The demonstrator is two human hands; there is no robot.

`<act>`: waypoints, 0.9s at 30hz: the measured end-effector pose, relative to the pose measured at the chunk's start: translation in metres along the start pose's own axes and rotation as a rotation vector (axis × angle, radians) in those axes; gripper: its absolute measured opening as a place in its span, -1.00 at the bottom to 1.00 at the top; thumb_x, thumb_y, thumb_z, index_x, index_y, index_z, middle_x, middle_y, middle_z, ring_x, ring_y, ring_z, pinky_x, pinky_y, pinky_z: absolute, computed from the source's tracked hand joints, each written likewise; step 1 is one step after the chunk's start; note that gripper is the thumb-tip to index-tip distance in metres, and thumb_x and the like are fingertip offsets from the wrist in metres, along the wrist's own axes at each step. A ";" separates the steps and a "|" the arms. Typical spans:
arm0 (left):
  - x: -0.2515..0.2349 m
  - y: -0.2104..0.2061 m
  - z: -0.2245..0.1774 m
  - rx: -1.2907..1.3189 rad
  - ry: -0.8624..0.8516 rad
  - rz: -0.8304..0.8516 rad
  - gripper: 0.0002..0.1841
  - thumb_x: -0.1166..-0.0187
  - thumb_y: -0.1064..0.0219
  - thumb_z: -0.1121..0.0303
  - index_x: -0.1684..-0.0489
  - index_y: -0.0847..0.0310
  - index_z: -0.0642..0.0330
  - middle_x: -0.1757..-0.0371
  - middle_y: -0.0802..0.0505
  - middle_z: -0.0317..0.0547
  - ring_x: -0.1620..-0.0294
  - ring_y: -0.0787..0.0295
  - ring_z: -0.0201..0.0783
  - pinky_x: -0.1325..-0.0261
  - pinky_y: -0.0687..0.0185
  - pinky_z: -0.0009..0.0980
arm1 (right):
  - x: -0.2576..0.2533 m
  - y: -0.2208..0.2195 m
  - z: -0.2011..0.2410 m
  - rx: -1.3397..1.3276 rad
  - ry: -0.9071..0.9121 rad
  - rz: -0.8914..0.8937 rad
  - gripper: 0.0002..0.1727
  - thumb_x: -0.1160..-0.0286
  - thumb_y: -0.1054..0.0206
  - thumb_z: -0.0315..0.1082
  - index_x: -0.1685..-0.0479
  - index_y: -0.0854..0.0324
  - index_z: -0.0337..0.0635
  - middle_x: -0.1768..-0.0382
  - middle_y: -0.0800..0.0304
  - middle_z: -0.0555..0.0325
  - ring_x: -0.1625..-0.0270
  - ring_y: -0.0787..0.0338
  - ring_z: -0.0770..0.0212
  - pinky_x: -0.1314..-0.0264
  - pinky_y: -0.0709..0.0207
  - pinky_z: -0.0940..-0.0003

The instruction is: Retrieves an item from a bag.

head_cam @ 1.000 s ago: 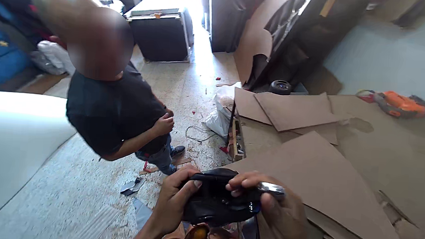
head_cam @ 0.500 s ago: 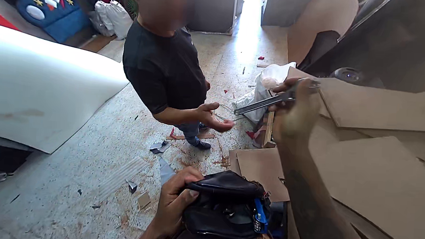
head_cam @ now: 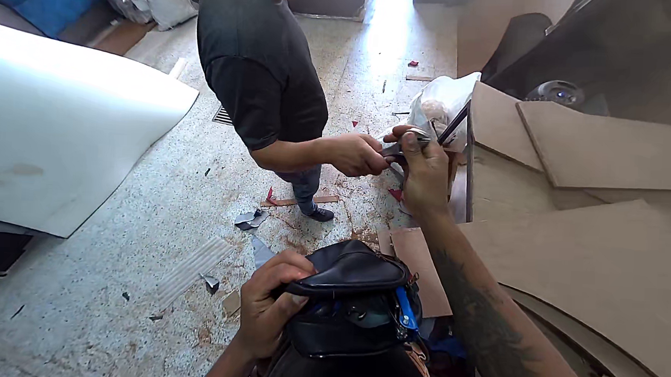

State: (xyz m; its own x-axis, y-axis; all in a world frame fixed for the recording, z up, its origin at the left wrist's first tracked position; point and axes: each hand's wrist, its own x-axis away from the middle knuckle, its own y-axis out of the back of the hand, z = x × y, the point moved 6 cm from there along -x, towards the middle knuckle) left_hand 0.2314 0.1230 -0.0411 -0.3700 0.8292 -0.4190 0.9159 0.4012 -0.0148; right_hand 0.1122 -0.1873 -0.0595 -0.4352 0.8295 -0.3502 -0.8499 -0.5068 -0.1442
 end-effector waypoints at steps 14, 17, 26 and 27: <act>0.025 -0.001 0.014 0.014 0.027 -0.473 -0.73 -0.66 -0.36 0.13 0.13 -0.79 0.16 0.03 -0.81 -0.09 -0.02 -0.76 -0.21 -0.06 -0.74 -0.36 | 0.173 -0.032 0.038 0.210 -0.654 0.319 -0.36 -0.67 -0.10 0.31 0.39 -0.72 -0.08 0.61 -0.71 0.15 0.62 -0.65 0.22 0.58 -0.56 0.25; 0.051 0.004 0.019 -0.005 0.119 -0.522 -0.74 -0.64 -0.37 0.21 0.06 -0.76 0.26 0.00 -0.80 0.04 -0.02 -0.77 -0.12 -0.04 -0.78 -0.25 | 0.162 -0.054 0.024 0.182 -0.681 0.384 -0.60 -0.69 -0.15 -0.02 0.33 -0.76 -0.07 0.58 -0.73 0.05 0.60 -0.68 0.13 0.56 -0.57 0.25; 0.081 0.061 0.001 -0.397 0.689 -0.367 -0.77 -0.63 -0.37 0.00 0.25 -0.83 -0.13 0.40 -0.86 -0.36 0.42 -0.80 -0.34 0.36 -0.81 -0.22 | 0.158 -0.097 0.044 0.344 -0.372 0.785 -0.63 -0.70 -0.14 0.05 0.31 -0.78 0.15 0.54 -0.76 0.30 0.52 -0.72 0.27 0.53 -0.61 0.30; 0.080 0.072 -0.007 -0.442 0.619 -0.416 -0.78 -0.67 -0.32 0.06 0.28 -0.83 -0.14 0.43 -0.84 -0.38 0.44 -0.78 -0.36 0.39 -0.78 -0.25 | 0.153 -0.095 0.045 0.346 -0.373 0.739 -0.64 -0.69 -0.15 0.01 0.32 -0.79 0.10 0.53 -0.77 0.24 0.53 -0.73 0.23 0.53 -0.63 0.27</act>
State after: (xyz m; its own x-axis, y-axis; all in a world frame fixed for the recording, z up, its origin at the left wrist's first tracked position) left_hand 0.2663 0.2212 -0.0698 -0.7975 0.5926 0.1134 0.5903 0.7272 0.3504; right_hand 0.1131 -0.0015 -0.0577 -0.9239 0.3723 0.0889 -0.3301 -0.8926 0.3072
